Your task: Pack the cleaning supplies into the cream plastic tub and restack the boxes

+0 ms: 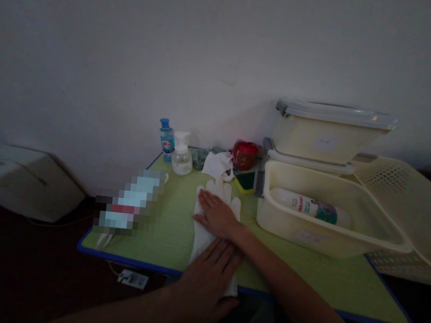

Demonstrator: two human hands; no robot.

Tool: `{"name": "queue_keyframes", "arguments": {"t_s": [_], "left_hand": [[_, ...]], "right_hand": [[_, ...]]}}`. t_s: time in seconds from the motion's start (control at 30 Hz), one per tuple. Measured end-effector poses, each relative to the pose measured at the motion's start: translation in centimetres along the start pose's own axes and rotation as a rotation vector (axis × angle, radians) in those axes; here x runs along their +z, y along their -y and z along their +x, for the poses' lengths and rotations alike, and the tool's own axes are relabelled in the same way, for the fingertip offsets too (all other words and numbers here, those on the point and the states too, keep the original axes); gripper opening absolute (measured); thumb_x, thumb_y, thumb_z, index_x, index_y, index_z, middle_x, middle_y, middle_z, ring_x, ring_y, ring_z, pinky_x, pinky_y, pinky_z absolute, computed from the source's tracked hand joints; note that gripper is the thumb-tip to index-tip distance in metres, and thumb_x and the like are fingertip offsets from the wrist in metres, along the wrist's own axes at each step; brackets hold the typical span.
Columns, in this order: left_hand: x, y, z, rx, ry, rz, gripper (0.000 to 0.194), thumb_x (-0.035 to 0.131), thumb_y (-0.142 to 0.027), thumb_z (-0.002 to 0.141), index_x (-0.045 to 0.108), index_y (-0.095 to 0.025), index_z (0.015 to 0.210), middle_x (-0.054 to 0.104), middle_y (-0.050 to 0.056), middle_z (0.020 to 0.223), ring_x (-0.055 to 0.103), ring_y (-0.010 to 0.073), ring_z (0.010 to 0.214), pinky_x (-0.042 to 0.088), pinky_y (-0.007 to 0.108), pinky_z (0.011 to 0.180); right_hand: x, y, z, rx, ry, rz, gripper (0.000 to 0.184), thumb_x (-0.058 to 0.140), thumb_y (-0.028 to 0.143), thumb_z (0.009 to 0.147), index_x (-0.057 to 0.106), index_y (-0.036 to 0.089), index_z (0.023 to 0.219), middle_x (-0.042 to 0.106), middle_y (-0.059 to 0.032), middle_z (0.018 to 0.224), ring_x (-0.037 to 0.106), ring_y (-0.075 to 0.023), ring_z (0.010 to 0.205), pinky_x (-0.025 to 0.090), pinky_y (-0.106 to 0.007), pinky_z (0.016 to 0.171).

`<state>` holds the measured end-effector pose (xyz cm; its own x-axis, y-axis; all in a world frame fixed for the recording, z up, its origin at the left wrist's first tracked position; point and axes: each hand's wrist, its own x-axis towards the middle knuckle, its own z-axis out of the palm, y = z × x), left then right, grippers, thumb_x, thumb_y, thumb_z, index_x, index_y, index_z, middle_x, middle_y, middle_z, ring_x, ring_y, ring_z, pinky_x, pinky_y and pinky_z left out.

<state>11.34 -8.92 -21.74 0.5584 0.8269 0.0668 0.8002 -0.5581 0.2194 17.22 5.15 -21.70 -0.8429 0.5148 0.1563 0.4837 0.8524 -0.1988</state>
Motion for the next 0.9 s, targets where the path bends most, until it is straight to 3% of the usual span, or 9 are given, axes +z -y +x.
{"name": "queue_keyframes", "arguments": {"t_s": [0.1,0.2,0.23,0.3,0.37,0.43,0.57,0.7,0.9], "left_hand": [[-0.7,-0.2,-0.9,0.120,-0.087,0.015,0.081,0.038,-0.061,0.080,0.021,-0.010,0.141,0.027,0.021,0.144,0.024,0.0325,0.134,0.023,0.045,0.108],[-2.8,0.8,-0.8,0.210,-0.304,-0.020,0.058,0.038,-0.049,0.084,0.043,-0.012,0.128,0.045,0.018,0.133,0.039,0.0297,0.126,0.032,0.043,0.102],[-3.8,1.7,-0.2,0.162,-0.392,-0.065,0.048,0.037,-0.042,0.085,0.050,-0.012,0.120,0.052,0.018,0.126,0.046,0.0277,0.119,0.036,0.041,0.099],[-5.4,4.3,1.8,-0.107,-0.551,-0.204,0.032,0.036,-0.028,0.086,0.058,-0.014,0.104,0.061,0.014,0.109,0.055,0.0228,0.106,0.043,0.037,0.091],[-6.3,7.9,4.5,-0.387,-0.618,-0.329,0.024,0.040,-0.020,0.082,0.059,-0.015,0.096,0.064,0.010,0.096,0.059,0.0192,0.090,0.048,0.033,0.080],[-6.3,11.7,7.0,-0.628,-0.572,-0.393,0.020,0.042,-0.014,0.078,0.059,-0.014,0.089,0.064,0.009,0.092,0.059,0.0178,0.084,0.048,0.031,0.078],[-5.0,16.8,9.0,-0.664,-0.486,-0.416,0.016,0.045,-0.008,0.071,0.060,-0.013,0.074,0.064,0.007,0.075,0.060,0.0191,0.074,0.048,0.034,0.076],[-4.1,18.3,8.5,-0.558,-0.428,-0.430,0.014,0.049,-0.009,0.067,0.062,-0.016,0.069,0.065,0.004,0.074,0.059,0.0184,0.076,0.047,0.033,0.080],[-3.3,19.2,8.0,-0.478,-0.414,-0.398,0.013,0.054,-0.012,0.066,0.062,-0.017,0.074,0.062,0.004,0.081,0.057,0.0195,0.085,0.045,0.034,0.085]], "right_hand": [[-0.7,-0.4,0.1,-0.029,0.025,0.074,0.062,0.036,0.042,0.091,0.031,-0.001,0.135,0.026,-0.0209,0.143,0.022,-0.0243,0.135,0.025,-0.039,0.110],[-1.9,-0.8,-0.3,-0.068,-0.023,0.180,0.057,0.035,0.036,0.092,0.031,-0.001,0.135,0.028,-0.0205,0.143,0.022,-0.0218,0.135,0.026,-0.038,0.109],[-2.3,-0.8,-0.6,-0.077,-0.059,0.204,0.053,0.036,0.033,0.092,0.034,0.001,0.134,0.031,-0.0195,0.142,0.025,-0.0207,0.134,0.028,-0.037,0.109],[-2.9,-0.6,-1.4,-0.061,-0.126,0.215,0.044,0.037,0.025,0.090,0.043,0.005,0.129,0.042,-0.0165,0.137,0.036,-0.0195,0.129,0.034,-0.036,0.105],[-3.0,-0.1,-2.3,-0.013,-0.162,0.178,0.038,0.035,0.021,0.090,0.050,0.008,0.122,0.051,-0.0148,0.129,0.046,-0.0196,0.121,0.039,-0.036,0.101],[-2.7,0.4,-3.1,0.053,-0.173,0.110,0.038,0.035,0.023,0.090,0.052,0.006,0.120,0.052,-0.0166,0.127,0.048,-0.0216,0.119,0.039,-0.037,0.101],[-2.0,0.5,-4.0,0.144,-0.144,0.009,0.051,0.040,0.036,0.089,0.046,0.002,0.126,0.042,-0.0219,0.134,0.038,-0.0264,0.127,0.033,-0.041,0.106],[-1.5,-0.1,-4.3,0.194,-0.068,-0.016,0.066,0.041,0.045,0.087,0.038,-0.004,0.131,0.034,-0.0262,0.138,0.030,-0.0301,0.131,0.028,-0.044,0.108],[-0.6,-0.5,-4.4,0.187,-0.087,-0.018,0.066,0.040,0.046,0.087,0.036,-0.001,0.133,0.033,-0.0254,0.139,0.029,-0.0308,0.132,0.029,-0.048,0.107]]}}
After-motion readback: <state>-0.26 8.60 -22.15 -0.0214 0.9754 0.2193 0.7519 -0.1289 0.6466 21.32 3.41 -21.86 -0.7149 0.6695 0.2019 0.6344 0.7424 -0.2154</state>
